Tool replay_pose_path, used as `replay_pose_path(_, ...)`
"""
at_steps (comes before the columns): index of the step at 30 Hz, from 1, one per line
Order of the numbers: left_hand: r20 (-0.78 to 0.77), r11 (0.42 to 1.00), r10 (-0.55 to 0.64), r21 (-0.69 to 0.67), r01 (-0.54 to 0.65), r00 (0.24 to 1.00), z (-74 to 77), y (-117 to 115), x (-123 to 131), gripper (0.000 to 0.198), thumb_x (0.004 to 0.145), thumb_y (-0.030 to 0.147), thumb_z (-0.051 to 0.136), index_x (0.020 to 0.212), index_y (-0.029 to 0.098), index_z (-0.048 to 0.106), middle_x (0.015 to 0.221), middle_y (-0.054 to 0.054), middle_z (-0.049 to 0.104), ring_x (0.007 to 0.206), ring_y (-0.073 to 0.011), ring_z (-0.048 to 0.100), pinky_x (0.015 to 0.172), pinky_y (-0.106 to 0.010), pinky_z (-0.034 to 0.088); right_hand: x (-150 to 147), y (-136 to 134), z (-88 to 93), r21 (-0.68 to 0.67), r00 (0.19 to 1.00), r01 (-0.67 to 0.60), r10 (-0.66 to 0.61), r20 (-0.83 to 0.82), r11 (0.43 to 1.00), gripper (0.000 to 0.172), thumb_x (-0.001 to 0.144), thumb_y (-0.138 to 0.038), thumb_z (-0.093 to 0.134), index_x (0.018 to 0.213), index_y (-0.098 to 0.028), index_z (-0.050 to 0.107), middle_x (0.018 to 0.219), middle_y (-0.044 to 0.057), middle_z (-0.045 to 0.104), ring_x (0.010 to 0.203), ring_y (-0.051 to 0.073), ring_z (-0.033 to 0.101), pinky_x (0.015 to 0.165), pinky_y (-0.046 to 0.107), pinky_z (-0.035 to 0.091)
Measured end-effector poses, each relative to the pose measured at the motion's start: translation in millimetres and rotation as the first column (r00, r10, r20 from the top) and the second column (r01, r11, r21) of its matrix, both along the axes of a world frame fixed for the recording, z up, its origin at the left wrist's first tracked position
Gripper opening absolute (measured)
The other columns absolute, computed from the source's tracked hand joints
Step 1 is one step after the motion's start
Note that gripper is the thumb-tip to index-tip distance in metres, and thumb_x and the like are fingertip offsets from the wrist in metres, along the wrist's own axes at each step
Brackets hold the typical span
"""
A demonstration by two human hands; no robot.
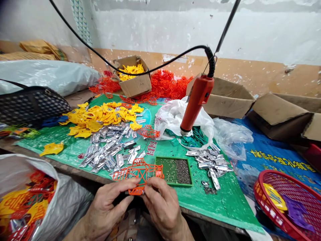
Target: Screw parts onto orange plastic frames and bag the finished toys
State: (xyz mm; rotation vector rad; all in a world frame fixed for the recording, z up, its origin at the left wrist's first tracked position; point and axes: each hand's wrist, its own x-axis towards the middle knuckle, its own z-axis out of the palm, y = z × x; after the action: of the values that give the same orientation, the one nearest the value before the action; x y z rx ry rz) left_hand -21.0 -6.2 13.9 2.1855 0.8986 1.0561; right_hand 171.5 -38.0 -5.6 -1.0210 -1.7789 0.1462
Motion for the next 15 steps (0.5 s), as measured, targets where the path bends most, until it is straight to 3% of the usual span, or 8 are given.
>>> replay_pose_path(8,0.031,0.982,-0.020,0.188,0.014,0.999,0.7,6.0,2.7,0.027,0.082,0.007,0.059,0.105,0.020,0.064,0.098,-0.007,0.079,0.088,-0.0161,0.075,0.082,-0.021,0.058,-0.9,1.0,-5.4,0.007,0.999,-0.019,0.019,-0.032,1.000,0.020,0.089,-0.009,0.058,0.105,-0.019,0.064,0.092,0.009,0.066,0.080,0.015,0.068,0.068,0.023,0.059)
replay_pose_path(15,0.002,0.970,-0.028,0.242,0.026,1.000,3.8,9.0,3.5,0.023,0.083,0.007,0.059,0.103,0.018,0.064,0.096,-0.008,0.078,0.086,-0.0151,0.075,0.081,-0.019,0.057,0.5,1.2,-0.4,0.035,0.999,0.001,-0.003,0.035,0.999,0.020,0.092,-0.010,0.054,0.109,-0.016,0.063,0.093,0.011,0.067,0.082,0.016,0.070,0.068,0.024,0.059)
